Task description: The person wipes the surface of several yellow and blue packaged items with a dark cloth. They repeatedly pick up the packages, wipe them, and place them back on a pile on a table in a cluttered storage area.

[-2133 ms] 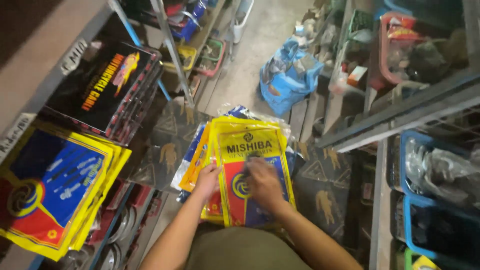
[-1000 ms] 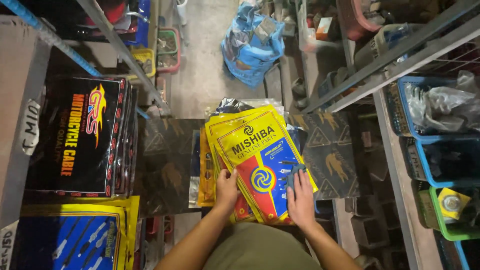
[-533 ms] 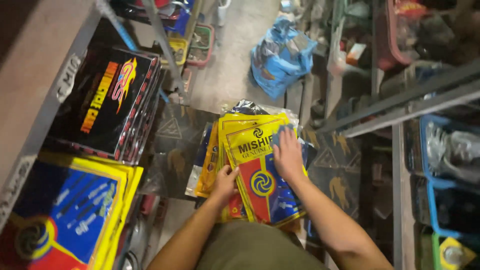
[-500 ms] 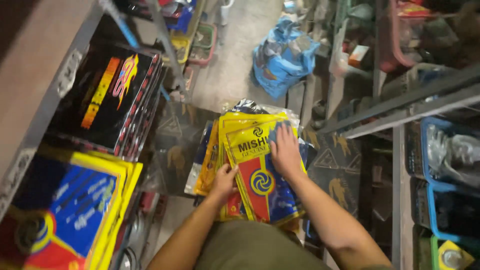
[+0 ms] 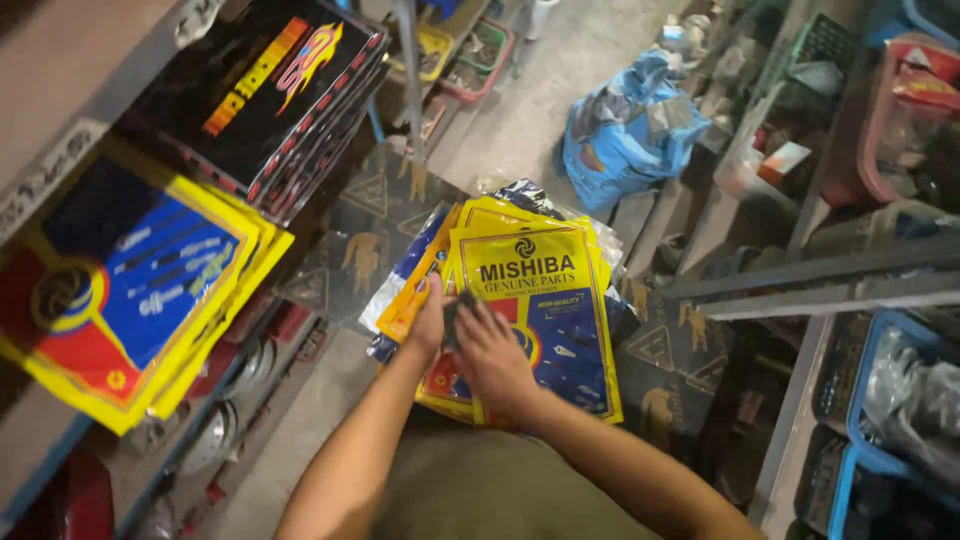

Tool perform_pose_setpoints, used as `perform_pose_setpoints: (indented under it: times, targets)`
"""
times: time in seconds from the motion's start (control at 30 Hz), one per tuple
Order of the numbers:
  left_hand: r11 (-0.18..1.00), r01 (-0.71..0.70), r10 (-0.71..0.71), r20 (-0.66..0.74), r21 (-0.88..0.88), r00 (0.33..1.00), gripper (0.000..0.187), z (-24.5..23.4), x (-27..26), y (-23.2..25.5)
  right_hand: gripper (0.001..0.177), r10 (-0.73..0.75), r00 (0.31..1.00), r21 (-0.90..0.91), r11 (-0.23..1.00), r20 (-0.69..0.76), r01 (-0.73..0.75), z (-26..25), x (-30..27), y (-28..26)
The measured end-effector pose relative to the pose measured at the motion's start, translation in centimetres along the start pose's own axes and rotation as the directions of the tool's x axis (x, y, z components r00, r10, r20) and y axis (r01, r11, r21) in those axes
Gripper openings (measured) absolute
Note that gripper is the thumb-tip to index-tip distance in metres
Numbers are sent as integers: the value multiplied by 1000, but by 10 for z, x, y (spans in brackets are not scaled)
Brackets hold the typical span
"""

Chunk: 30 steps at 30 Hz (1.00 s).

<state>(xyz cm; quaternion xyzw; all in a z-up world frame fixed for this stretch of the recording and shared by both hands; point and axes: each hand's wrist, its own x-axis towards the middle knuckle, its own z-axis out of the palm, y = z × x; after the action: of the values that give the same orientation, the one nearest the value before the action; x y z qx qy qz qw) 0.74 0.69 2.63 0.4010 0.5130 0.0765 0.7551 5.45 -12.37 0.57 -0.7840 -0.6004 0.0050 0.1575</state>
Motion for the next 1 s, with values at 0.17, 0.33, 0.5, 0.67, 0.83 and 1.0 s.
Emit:
perform_pose_setpoints:
  times: [0.17,0.33,0.5,0.67,0.83,1.0]
  targets:
    - [990,23,-14,69,-137,998,74,-7,11,-5,49,-381,903,-19,923,-199,385,10,-54,14]
    - [998,-3,8,71,-64,997,99,-11,32,-31,44,-472,860,186,843,-191,504,16,-37,44]
    - [994,28,-10,181,-101,983,115,-13,14,-18,39,-446,866,-56,894,-226,445,7,28,74]
    - [995,49,-28,227,-87,973,119,-22,40,-36,44,-236,959,-121,968,-156,218,7,83,98]
    - [992,78,-53,227,-102,972,122,-20,37,-32,42,-66,995,-98,994,-81,58,-18,71,62]
    - [990,92,-69,202,-110,977,114,-18,27,-23,47,-108,992,13,994,-69,109,-10,-3,26]
